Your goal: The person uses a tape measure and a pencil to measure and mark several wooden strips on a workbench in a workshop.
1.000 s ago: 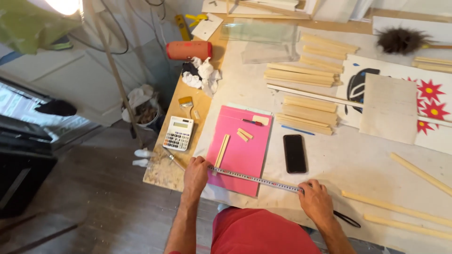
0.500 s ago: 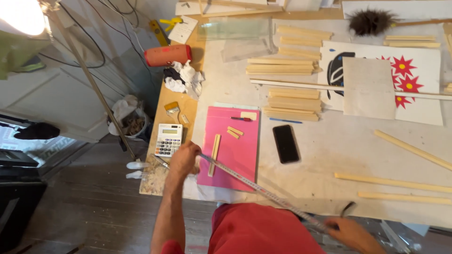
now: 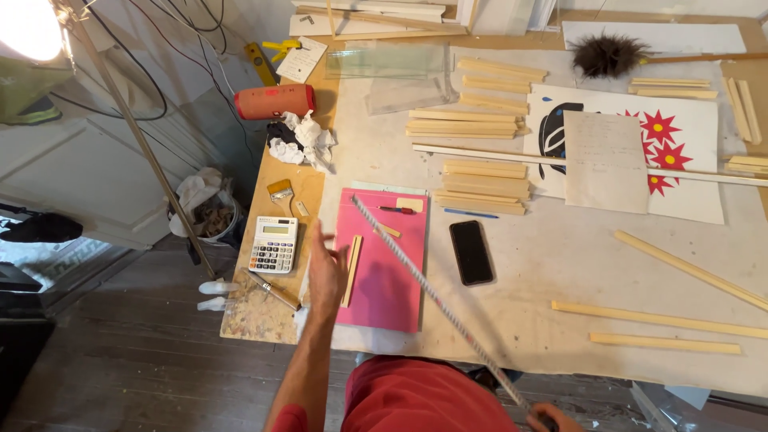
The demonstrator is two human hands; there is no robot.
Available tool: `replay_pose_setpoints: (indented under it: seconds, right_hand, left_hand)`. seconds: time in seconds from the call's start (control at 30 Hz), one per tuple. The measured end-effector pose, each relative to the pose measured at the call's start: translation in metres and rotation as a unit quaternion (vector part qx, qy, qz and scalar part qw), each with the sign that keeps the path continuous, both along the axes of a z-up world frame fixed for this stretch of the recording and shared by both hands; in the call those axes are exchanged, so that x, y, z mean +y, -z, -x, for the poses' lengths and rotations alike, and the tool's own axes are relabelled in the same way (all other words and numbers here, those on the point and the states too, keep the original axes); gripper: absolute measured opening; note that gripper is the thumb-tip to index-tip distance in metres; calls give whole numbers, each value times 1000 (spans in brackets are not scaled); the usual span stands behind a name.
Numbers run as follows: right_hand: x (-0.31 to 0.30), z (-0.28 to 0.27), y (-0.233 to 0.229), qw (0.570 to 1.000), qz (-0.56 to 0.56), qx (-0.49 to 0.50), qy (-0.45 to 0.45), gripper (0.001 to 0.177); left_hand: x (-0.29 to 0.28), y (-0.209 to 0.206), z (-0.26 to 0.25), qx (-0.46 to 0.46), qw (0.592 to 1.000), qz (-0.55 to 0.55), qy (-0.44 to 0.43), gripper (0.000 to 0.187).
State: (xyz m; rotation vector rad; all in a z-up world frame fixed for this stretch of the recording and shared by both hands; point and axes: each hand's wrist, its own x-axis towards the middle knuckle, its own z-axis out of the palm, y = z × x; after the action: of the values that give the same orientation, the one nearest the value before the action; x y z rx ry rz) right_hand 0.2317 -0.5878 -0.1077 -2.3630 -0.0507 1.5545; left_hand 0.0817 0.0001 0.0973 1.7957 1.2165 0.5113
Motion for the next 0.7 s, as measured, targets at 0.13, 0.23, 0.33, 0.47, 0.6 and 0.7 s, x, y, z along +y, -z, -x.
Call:
replay_pose_setpoints:
  seconds: [0.13, 0.23, 0.33, 0.47, 0.6, 0.7]
  right_hand:
    - [94, -7, -115, 995, -3, -81, -53, 41]
    - [155, 0, -179, 995, -45, -27, 86, 36]
    - [175, 1, -174, 990, -70, -78, 92, 34]
    - [194, 2, -181, 984, -63, -102, 128, 32]
    - [183, 0, -166, 977, -68, -64, 192, 38]
    - [180, 5, -161, 976, -53, -69, 198, 33]
  left_hand:
    - [-35, -4, 4, 126, 968, 183, 114, 34]
    - [-62, 16, 15, 196, 926, 217, 239, 25]
    - [-76, 45, 25, 225, 905, 171, 318, 36]
    - [-77, 38, 28, 179, 926, 187, 277, 40]
    - [-81, 14, 28, 177, 926, 178, 281, 37]
    - [-80, 27, 29, 188, 923, 174, 288, 40]
